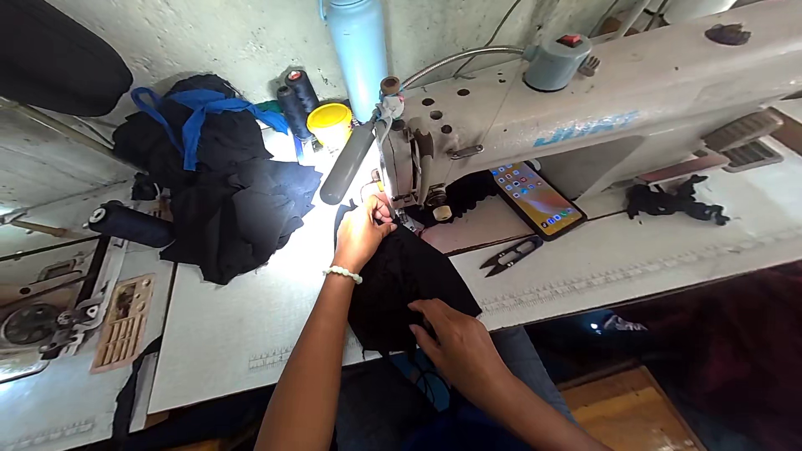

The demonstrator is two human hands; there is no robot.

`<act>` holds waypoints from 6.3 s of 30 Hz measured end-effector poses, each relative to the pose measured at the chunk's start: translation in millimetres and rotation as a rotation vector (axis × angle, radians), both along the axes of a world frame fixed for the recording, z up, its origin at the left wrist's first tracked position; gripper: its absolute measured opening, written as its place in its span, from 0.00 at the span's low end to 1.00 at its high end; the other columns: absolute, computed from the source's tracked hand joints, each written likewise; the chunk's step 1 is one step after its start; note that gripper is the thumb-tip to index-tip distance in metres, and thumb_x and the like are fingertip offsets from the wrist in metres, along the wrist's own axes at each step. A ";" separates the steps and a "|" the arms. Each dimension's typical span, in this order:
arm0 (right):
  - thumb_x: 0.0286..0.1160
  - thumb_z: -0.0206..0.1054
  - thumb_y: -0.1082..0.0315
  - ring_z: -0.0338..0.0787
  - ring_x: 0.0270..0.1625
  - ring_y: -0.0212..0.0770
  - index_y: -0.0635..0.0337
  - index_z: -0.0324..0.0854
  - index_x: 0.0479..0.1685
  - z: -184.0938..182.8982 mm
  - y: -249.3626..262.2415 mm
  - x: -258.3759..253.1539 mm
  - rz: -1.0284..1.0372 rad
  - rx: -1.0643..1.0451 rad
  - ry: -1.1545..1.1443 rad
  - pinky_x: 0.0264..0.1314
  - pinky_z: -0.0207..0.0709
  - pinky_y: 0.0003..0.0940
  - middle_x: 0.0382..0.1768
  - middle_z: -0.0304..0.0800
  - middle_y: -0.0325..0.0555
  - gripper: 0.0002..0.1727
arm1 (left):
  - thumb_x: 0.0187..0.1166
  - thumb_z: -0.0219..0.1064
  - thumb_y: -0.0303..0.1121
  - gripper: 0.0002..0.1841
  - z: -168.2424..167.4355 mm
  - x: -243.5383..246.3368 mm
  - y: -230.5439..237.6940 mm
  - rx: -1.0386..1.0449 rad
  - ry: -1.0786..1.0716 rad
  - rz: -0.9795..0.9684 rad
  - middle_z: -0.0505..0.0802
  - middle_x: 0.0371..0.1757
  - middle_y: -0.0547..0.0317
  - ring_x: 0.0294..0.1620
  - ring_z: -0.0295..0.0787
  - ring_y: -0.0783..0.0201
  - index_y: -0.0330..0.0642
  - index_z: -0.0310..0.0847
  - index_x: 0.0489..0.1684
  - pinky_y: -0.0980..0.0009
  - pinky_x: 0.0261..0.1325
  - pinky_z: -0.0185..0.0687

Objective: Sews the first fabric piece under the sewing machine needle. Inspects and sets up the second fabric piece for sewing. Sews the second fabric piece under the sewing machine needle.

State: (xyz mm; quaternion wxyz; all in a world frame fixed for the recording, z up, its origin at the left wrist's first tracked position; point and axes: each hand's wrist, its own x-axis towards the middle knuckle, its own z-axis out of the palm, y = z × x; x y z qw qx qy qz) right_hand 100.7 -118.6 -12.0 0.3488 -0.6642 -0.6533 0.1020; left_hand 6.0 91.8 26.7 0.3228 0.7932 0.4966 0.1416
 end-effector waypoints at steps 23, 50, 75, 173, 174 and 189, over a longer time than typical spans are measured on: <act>0.69 0.72 0.60 0.87 0.20 0.43 0.61 0.86 0.61 6.3 -1.1 3.8 -0.007 -0.060 -0.006 0.21 0.81 0.38 0.26 0.89 0.45 0.22 | 0.77 0.72 0.26 0.04 -23.8 8.1 -24.1 0.505 0.008 -0.024 0.90 0.43 0.44 0.44 0.91 0.46 0.37 0.90 0.41 0.47 0.46 0.86; 0.85 0.58 0.68 0.92 0.62 0.49 0.60 0.92 0.54 -0.2 81.0 73.1 0.226 0.199 -0.079 0.65 0.82 0.45 0.56 0.96 0.46 0.15 | 0.83 0.62 0.45 0.16 -40.2 -16.4 -71.8 0.880 0.232 -0.265 0.94 0.64 0.65 0.71 0.85 0.44 0.58 0.94 0.60 0.24 0.71 0.58; 0.76 0.62 0.67 0.92 0.61 0.54 0.58 0.94 0.50 -22.4 131.9 98.3 0.290 0.332 -0.421 0.62 0.80 0.54 0.58 0.95 0.49 0.15 | 0.79 0.63 0.44 0.14 -47.2 -10.2 -49.7 0.926 0.182 -0.260 0.93 0.65 0.65 0.77 0.79 0.42 0.52 0.96 0.44 0.24 0.67 0.60; 0.83 0.68 0.64 0.92 0.53 0.49 0.67 0.91 0.47 17.4 90.1 61.7 -0.156 -0.214 0.320 0.60 0.81 0.46 0.51 0.93 0.58 0.13 | 0.78 0.69 0.30 0.13 -34.0 3.1 -51.8 0.456 -0.062 -0.012 0.97 0.52 0.57 0.63 0.89 0.50 0.45 0.92 0.57 0.36 0.78 0.59; 0.85 0.66 0.64 0.90 0.44 0.42 0.67 0.91 0.47 17.2 90.0 63.4 -0.167 -0.236 0.349 0.51 0.82 0.38 0.49 0.91 0.56 0.14 | 0.78 0.69 0.31 0.13 -33.6 4.1 -51.4 0.438 -0.066 0.012 0.97 0.51 0.58 0.62 0.90 0.51 0.42 0.87 0.59 0.37 0.78 0.58; 0.75 0.71 0.74 0.91 0.47 0.54 0.63 0.92 0.53 29.0 101.2 60.4 -0.100 -0.119 0.191 0.52 0.84 0.52 0.50 0.90 0.60 0.11 | 0.67 0.77 0.29 0.11 -27.6 11.7 -37.9 0.605 -0.009 0.014 0.95 0.33 0.56 0.43 0.92 0.47 0.39 0.88 0.45 0.33 0.62 0.70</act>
